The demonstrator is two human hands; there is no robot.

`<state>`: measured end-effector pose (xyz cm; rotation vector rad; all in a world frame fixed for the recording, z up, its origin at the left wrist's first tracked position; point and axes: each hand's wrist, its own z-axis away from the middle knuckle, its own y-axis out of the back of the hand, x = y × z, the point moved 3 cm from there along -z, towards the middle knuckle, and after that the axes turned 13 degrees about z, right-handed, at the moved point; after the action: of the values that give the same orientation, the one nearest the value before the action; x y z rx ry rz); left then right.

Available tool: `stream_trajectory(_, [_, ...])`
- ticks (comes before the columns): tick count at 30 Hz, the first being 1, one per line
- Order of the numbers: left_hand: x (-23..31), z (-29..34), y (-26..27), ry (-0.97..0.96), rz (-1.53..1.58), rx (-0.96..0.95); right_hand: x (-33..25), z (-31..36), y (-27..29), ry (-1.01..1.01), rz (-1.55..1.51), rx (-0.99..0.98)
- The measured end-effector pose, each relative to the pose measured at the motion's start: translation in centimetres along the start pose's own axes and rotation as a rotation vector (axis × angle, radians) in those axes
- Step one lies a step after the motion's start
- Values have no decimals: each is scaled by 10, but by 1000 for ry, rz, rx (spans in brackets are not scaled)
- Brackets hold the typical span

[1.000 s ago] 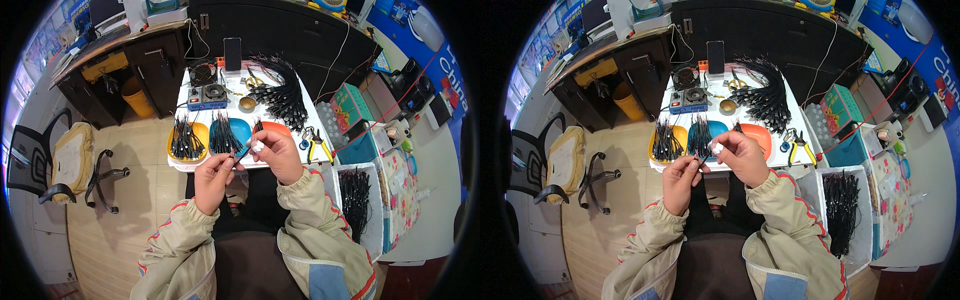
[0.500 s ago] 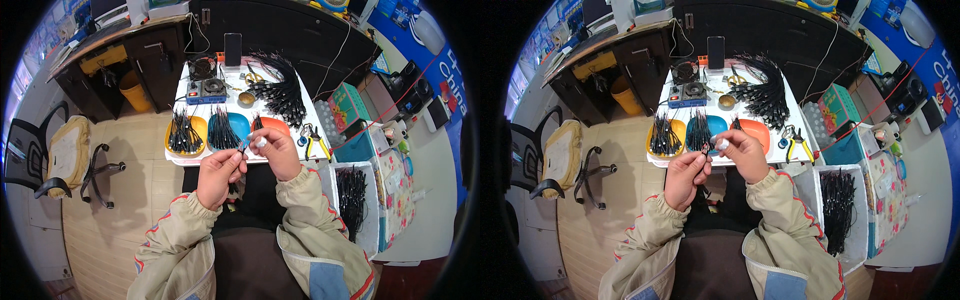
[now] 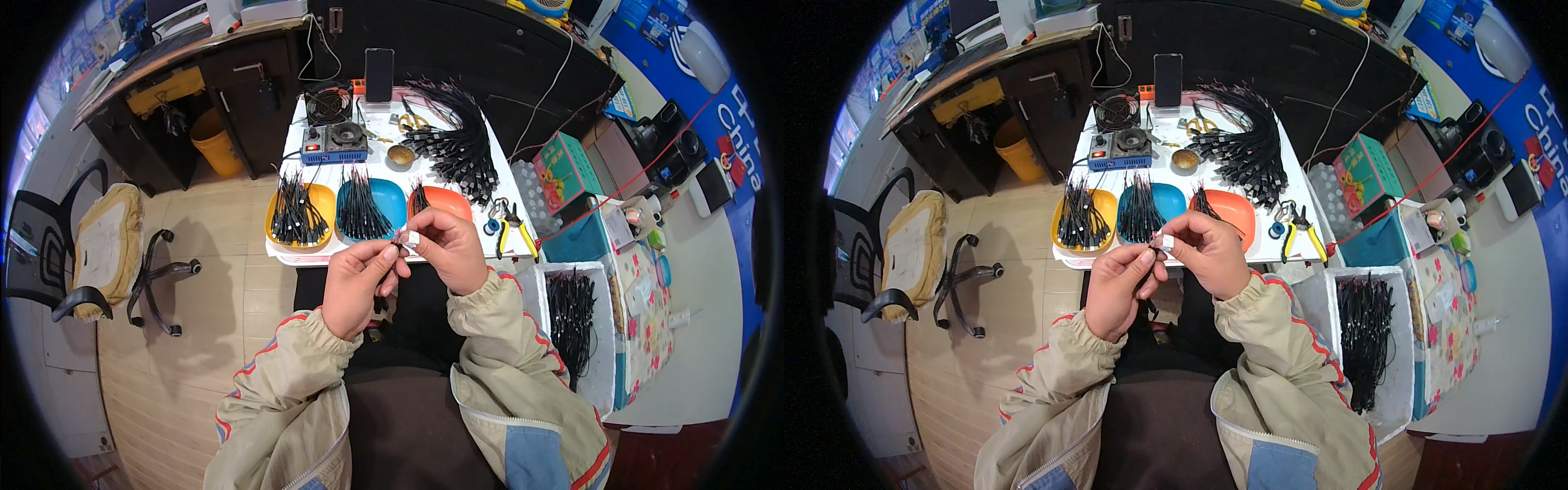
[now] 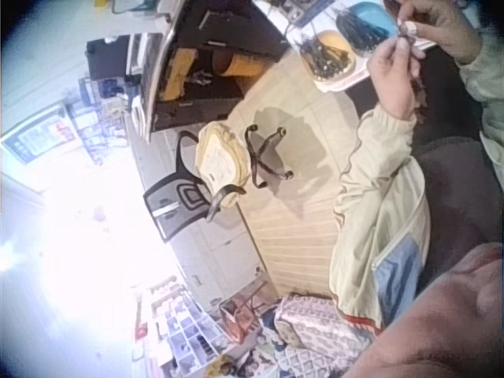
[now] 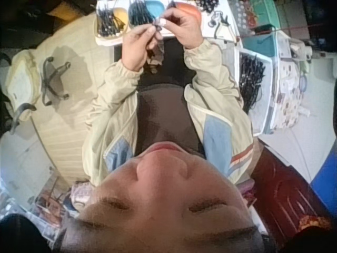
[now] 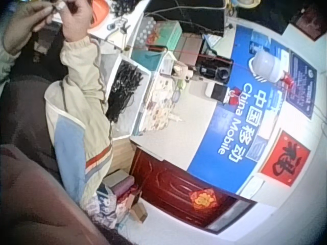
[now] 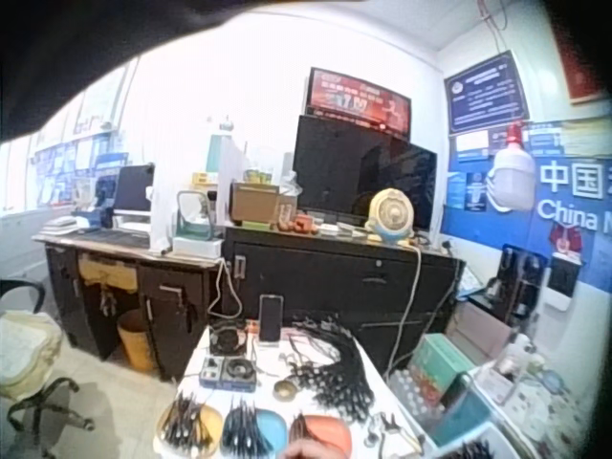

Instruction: The person repeatedly picks up black wires, strips the ends, and solders them using a soldering iron and solder wire. Finished wires are placed into colored trays on the table.

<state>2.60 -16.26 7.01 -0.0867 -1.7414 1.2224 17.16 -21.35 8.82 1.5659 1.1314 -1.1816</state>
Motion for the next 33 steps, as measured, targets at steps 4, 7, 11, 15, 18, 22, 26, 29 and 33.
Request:
stream_trajectory(4, [0, 1, 0, -25, 63, 1, 14, 3, -9, -52, -321, 4])
stream_trajectory(7, [2, 3, 1, -82, 49, 24, 23, 8, -22, -138, -606, -8])
stream_trajectory(11, [3, 4, 3, -79, 18, 0, 21, 6, -17, -131, -524, 38])
stream_trajectory(15, [0, 4, 4, -70, -36, 0, 8, 5, -5, -63, -283, 23])
stream_trajectory(18, [-2, 4, 4, -81, -33, -12, 7, 7, -7, -104, -242, -12])
stream_trajectory(22, [-3, 5, 4, -54, -19, -23, 15, 8, -21, -266, -663, -179])
stream_trajectory(26, [-2, 5, 7, 95, 44, -61, 15, 10, -22, -230, -664, -226])
stream_trajectory(29, [-1, 6, 7, 121, 5, -72, 14, 12, -15, -261, -570, -176])
stream_trajectory(33, [-2, 7, 7, 167, -11, -118, 13, 13, -15, -247, -535, -212])
